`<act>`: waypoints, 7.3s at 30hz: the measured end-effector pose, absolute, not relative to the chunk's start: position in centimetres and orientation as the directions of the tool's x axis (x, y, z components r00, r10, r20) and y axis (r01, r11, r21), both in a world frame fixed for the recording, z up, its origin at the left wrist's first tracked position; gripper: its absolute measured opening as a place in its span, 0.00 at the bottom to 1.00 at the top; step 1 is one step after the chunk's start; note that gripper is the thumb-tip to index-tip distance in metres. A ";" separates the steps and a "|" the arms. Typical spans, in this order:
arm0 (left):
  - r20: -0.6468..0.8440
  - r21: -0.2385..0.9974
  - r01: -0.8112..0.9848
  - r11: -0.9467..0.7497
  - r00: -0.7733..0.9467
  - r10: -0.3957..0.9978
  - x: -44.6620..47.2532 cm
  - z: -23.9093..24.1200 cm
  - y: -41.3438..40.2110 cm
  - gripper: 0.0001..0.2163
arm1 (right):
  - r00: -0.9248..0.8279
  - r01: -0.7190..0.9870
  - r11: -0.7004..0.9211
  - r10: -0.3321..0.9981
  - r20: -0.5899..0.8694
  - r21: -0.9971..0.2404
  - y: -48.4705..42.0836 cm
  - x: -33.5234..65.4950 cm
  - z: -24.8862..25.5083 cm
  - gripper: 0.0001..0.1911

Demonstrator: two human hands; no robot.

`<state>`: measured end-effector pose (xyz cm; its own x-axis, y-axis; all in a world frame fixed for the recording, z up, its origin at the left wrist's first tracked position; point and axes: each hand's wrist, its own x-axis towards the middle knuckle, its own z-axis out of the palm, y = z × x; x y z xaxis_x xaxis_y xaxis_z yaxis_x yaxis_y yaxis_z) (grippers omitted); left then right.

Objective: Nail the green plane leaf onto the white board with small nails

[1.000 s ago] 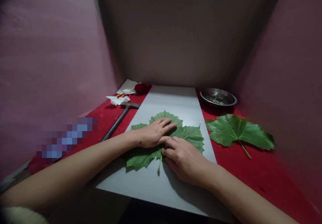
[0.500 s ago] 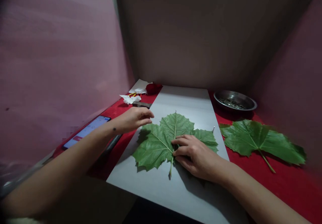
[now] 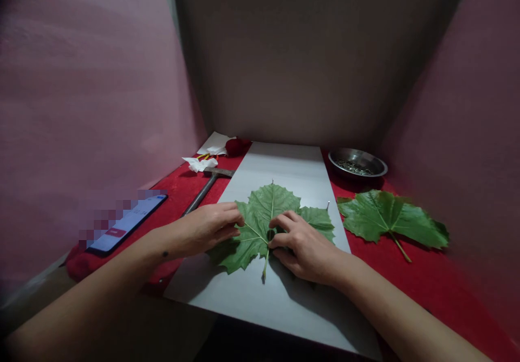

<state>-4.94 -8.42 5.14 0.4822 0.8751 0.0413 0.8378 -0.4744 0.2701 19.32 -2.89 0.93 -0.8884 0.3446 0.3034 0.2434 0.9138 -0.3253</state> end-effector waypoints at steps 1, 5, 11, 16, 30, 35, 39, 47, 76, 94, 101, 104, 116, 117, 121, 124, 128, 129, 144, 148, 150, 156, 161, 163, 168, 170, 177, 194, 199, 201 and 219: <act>0.073 0.285 0.827 -0.484 0.485 0.872 -4.5 5.2 -8.3 0.05 | -0.892 0.248 0.917 0.342 0.297 -0.312 -2.9 19.3 1.1 0.10; 0.116 0.279 0.799 -0.532 0.522 0.845 -2.3 4.1 -7.3 0.09 | -0.899 0.268 0.922 0.343 0.271 -0.280 -2.8 19.3 1.2 0.11; 0.097 0.171 0.837 -0.520 0.511 0.854 -0.3 1.4 -5.6 0.08 | -0.878 0.328 0.920 0.380 0.290 -0.213 -2.9 19.4 1.0 0.11; 0.111 0.176 0.824 -0.539 0.528 0.842 -0.1 0.7 -5.6 0.09 | -0.874 0.339 0.917 0.389 0.290 -0.211 -3.5 19.3 1.4 0.11; 0.091 0.141 0.816 -0.561 0.554 0.828 -0.6 1.4 -5.5 0.10 | -0.006 0.893 0.171 0.929 0.369 -0.416 16.5 30.0 5.4 0.12; 0.063 0.148 0.812 -0.565 0.563 0.824 -0.8 0.9 -5.1 0.08 | 0.066 0.937 0.016 0.973 0.222 -0.350 22.2 30.8 3.1 0.15; 0.153 0.074 0.768 -0.636 0.621 0.768 -1.5 -0.7 -4.6 0.05 | 0.074 0.940 -0.014 0.984 0.164 -0.341 24.0 30.0 1.5 0.12; 0.195 0.064 0.741 -0.669 0.648 0.737 -1.7 -1.5 -4.5 0.07 | 0.180 0.838 -0.059 0.968 0.173 -0.543 24.2 31.2 2.2 0.04; -0.024 -0.120 0.852 -0.509 0.510 0.860 0.3 3.1 -8.0 0.15 | -0.562 -0.230 0.016 0.814 0.146 -0.973 1.0 19.1 6.6 0.15; -0.020 -0.112 0.860 -0.497 0.498 0.867 0.7 3.2 -8.9 0.14 | -0.468 0.195 0.230 0.876 0.115 -0.954 8.1 7.7 -0.6 0.09; 0.023 -0.077 0.864 -0.498 0.501 0.865 0.6 2.9 -9.0 0.12 | -0.516 0.239 0.295 0.846 0.137 -0.925 8.0 8.3 -1.5 0.13; 0.042 -0.057 0.860 -0.508 0.510 0.859 0.6 2.3 -8.8 0.12 | -0.482 0.260 0.418 0.838 0.258 -0.871 7.6 8.3 -1.7 0.13; 0.016 -0.028 0.859 -0.511 0.511 0.859 0.7 2.1 -8.7 0.13 | -0.439 0.380 0.526 0.827 0.351 -0.761 7.4 8.1 -2.5 0.12; 0.020 -0.024 0.859 -0.511 0.511 0.859 0.6 2.1 -8.7 0.13 | -0.445 0.376 0.521 0.827 0.344 -0.766 7.4 8.1 -2.4 0.12; 0.028 -0.018 0.861 -0.509 0.509 0.860 0.6 2.0 -8.6 0.13 | -0.472 0.378 0.511 0.824 0.314 -0.772 7.4 8.1 -2.3 0.13; 0.009 -0.015 0.856 -0.516 0.516 0.856 0.7 1.9 -8.5 0.12 | -0.489 0.378 0.508 0.819 0.299 -0.774 7.6 8.1 -2.2 0.14; 0.027 -0.028 0.851 -0.524 0.524 0.851 0.7 1.6 -8.4 0.12 | -0.490 0.382 0.500 0.823 0.289 -0.777 7.8 8.0 -2.4 0.13; 0.033 -0.037 0.851 -0.525 0.526 0.850 0.6 1.5 -8.4 0.12 | -0.488 0.382 0.498 0.824 0.287 -0.779 7.8 8.0 -2.4 0.13; 0.004 -0.060 0.855 -0.515 0.516 0.857 0.6 2.1 -8.6 0.14 | -0.508 0.388 0.476 0.825 0.248 -0.789 8.0 7.9 -2.4 0.13; 0.013 -0.070 0.852 -0.518 0.520 0.854 0.7 2.1 -8.6 0.13 | -0.523 0.401 0.501 0.813 0.258 -0.767 8.0 7.9 -2.3 0.11; 0.018 -0.081 0.852 -0.517 0.520 0.854 0.7 2.1 -8.7 0.14 | -0.526 0.414 0.506 0.812 0.255 -0.757 7.9 7.9 -2.2 0.12; 0.044 -0.082 0.851 -0.518 0.522 0.852 0.7 2.2 -8.7 0.14 | -0.517 0.439 0.475 0.828 0.219 -0.763 7.9 7.7 -2.2 0.12; 0.019 -0.099 0.848 -0.520 0.524 0.851 0.6 2.5 -8.8 0.13 | -0.517 0.459 0.486 0.827 0.222 -0.744 8.0 7.6 -2.2 0.10; 0.036 -0.099 0.846 -0.524 0.529 0.848 0.6 2.4 -8.8 0.12 | -0.522 0.455 0.488 0.824 0.220 -0.745 7.9 7.6 -2.2 0.10; 0.092 -0.052 0.863 -0.502 0.505 0.858 0.6 2.4 -9.0 0.14 | -0.527 0.461 0.500 0.819 0.227 -0.733 7.6 7.7 -1.9 0.10; 0.080 -0.011 0.859 -0.512 0.511 0.856 0.4 2.9 -9.0 0.15 | -0.534 0.468 0.516 0.812 0.236 -0.717 7.6 7.7 -1.9 0.10; 0.197 0.066 0.997 -0.034 0.021 0.980 -6.1 5.0 -7.8 0.14 | -0.537 0.500 0.553 0.802 0.263 -0.667 8.0 7.7 -2.4 0.10; 0.079 0.137 0.922 0.362 -0.374 0.924 -13.6 3.3 -4.4 0.17 | -0.503 0.583 0.507 0.839 0.207 -0.635 8.0 7.3 -2.2 0.09; 0.114 0.400 0.898 0.187 -0.251 0.961 -11.9 7.2 -7.4 0.19 | -0.502 0.587 0.500 0.842 0.199 -0.637 7.9 7.3 -2.1 0.09; 0.020 0.646 0.758 0.091 -0.136 0.991 -10.4 8.3 -8.7 0.18 | -0.500 0.591 0.496 0.844 0.193 -0.637 7.8 7.3 -2.0 0.09; 0.051 0.646 0.760 -0.070 0.048 0.998 -5.8 6.8 -10.2 0.09 | -0.546 0.534 0.530 0.811 0.210 -0.659 8.5 7.7 -2.9 0.10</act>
